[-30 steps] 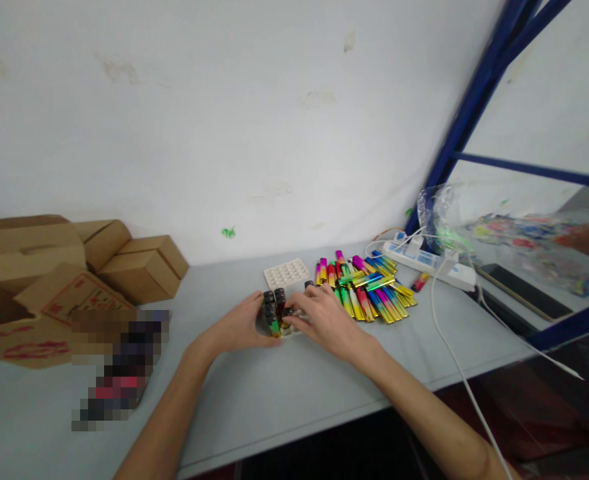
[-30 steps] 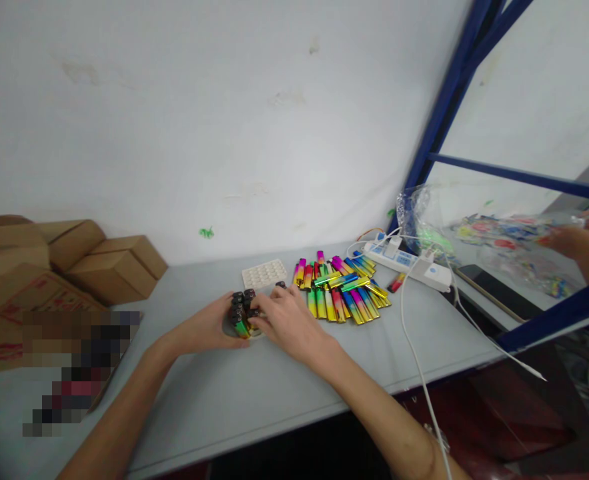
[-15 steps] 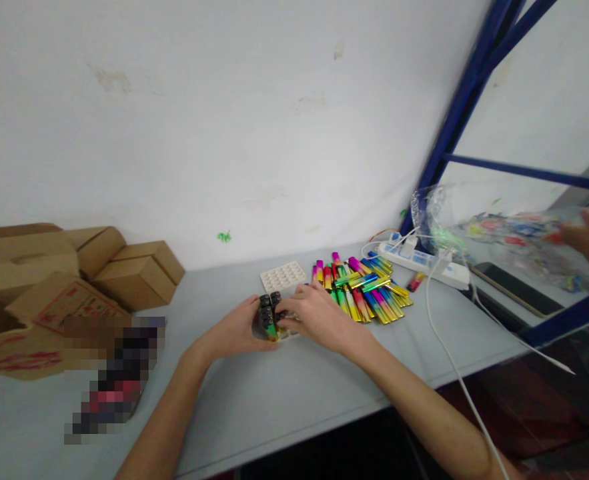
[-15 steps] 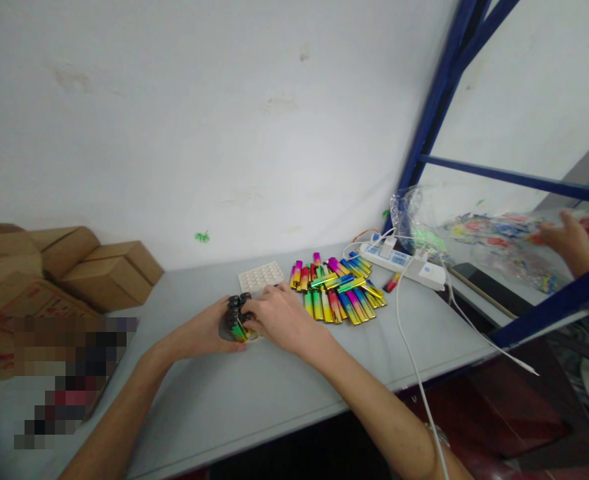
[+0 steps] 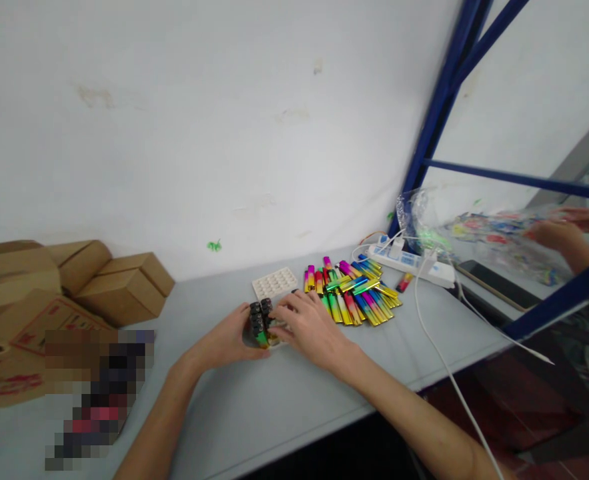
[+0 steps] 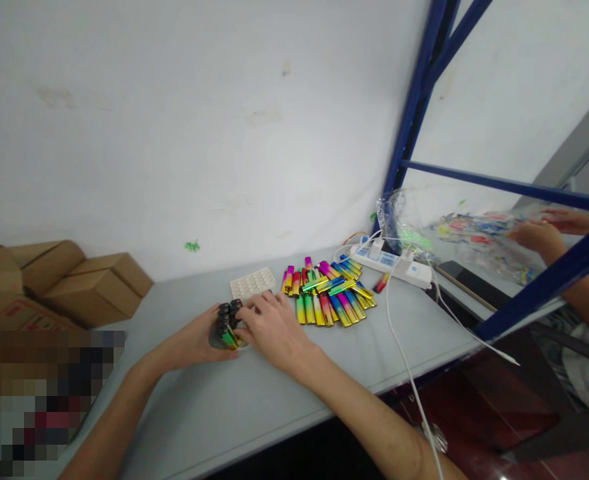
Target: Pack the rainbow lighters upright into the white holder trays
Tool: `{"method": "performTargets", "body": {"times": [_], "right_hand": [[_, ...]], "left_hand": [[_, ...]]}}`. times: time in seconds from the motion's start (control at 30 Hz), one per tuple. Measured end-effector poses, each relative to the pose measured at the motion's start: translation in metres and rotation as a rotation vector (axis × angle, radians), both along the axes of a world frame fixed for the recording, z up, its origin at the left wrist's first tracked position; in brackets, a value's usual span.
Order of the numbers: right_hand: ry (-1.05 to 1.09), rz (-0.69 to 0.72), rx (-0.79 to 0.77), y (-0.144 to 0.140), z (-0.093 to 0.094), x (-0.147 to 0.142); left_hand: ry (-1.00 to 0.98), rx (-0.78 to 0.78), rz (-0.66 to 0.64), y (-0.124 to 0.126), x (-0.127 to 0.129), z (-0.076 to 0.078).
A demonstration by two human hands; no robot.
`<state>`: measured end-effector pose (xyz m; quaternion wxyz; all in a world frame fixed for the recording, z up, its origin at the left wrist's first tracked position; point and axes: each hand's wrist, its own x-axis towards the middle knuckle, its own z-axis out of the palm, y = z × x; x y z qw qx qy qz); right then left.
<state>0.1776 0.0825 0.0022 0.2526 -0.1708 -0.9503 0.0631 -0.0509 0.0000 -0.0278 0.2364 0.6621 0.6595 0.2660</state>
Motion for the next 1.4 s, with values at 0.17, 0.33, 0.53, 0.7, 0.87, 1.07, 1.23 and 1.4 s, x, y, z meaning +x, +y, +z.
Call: {"method": "performTargets", "body": {"times": [0.17,0.33,0.53,0.7,0.87,1.07,1.23,1.4], "right_hand": [[0.154,0.088,-0.097,0.009,-0.001,0.013],[0.272,-0.084,-0.178,0.053,0.000,0.046],[-0.135,-0.299,-0.139,0.103,-0.005,0.061],[-0.398,-0.271,-0.091,0.113,-0.006,0.053],[-0.400,-0.219,-0.044,0.117,-0.002,0.056],[0.255,-0.032,-0.242,0.102,0.008,0.065],[0.562,0.146,-0.817,0.051,0.012,0.060],[0.586,0.267,-1.082,0.004,0.010,0.051]], "left_hand": [[-0.017,0.009,-0.016,0.000,-0.001,-0.001],[-0.034,-0.026,-0.007,-0.002,0.001,0.002],[-0.027,-0.025,0.025,-0.002,0.003,0.005],[-0.031,-0.034,0.021,-0.003,0.004,0.008],[-0.028,-0.048,0.028,-0.003,0.005,0.009],[-0.027,-0.022,0.032,-0.003,0.004,0.007],[-0.024,-0.028,0.005,-0.002,0.001,0.003],[-0.070,-0.016,-0.001,-0.002,0.004,0.005]]}}
